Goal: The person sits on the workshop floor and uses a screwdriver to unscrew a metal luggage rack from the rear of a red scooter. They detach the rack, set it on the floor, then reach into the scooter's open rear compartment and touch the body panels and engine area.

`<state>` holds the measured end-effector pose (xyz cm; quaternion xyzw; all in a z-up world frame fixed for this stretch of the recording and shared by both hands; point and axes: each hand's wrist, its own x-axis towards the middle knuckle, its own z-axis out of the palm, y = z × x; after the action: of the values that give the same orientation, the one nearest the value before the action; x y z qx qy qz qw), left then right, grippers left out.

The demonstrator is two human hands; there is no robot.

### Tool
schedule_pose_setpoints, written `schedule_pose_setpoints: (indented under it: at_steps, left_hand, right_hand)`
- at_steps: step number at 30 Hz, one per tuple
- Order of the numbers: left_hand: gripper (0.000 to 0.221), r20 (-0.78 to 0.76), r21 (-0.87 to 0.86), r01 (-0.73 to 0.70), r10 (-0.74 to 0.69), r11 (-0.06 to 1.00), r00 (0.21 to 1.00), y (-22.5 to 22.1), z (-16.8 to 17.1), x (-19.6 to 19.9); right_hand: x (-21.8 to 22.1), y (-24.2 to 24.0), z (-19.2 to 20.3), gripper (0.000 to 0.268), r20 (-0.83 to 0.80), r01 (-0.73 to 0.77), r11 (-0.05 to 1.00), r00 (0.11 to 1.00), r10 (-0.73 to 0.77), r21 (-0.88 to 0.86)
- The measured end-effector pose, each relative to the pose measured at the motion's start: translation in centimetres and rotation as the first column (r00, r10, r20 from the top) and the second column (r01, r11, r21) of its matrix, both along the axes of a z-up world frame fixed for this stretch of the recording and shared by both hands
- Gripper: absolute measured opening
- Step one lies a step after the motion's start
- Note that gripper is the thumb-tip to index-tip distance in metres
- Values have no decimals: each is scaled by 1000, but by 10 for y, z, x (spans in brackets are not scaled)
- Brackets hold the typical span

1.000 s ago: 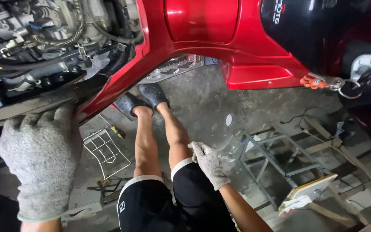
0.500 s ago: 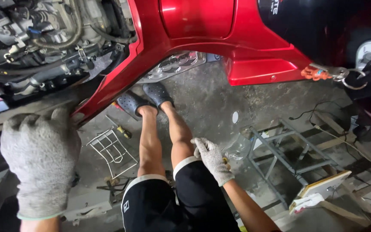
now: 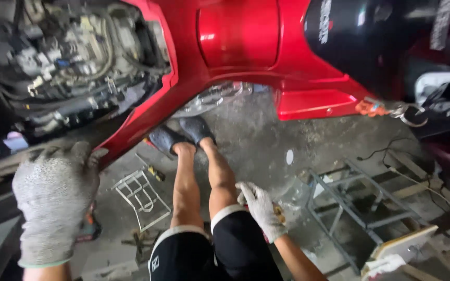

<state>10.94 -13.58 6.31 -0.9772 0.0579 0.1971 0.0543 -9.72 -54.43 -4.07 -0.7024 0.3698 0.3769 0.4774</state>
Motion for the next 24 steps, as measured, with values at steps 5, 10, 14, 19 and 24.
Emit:
schedule_pose_setpoints:
  at_steps: [5, 10, 14, 19, 24]
  left_hand:
    - [20, -117, 10, -10, 11, 1000, 993, 8, -12, -16]
    - [20, -108, -37, -15, 11, 999, 994, 3, -10, -4]
    - [21, -158, 15, -2, 4, 1000, 987, 2, -10, -3]
    - [26, -141, 39, 3, 2, 999, 990, 2, -16, -9]
    - [27, -121, 63, 15, -7, 998, 993, 3, -19, -17]
  right_hand:
    - [-21, -5, -15, 26, 10, 112, 993, 994, -112, 34]
    - [-5, 6, -12, 27, 30, 63, 998, 998, -63, -8]
    - [22, 15, 7, 28, -61, 89, 995, 994, -91, -40]
    - [149, 15, 114, 39, 539, 189, 976, 836, -102, -107]
    - [228, 4, 195, 46, 837, 545, 838, 472, -276, -31]
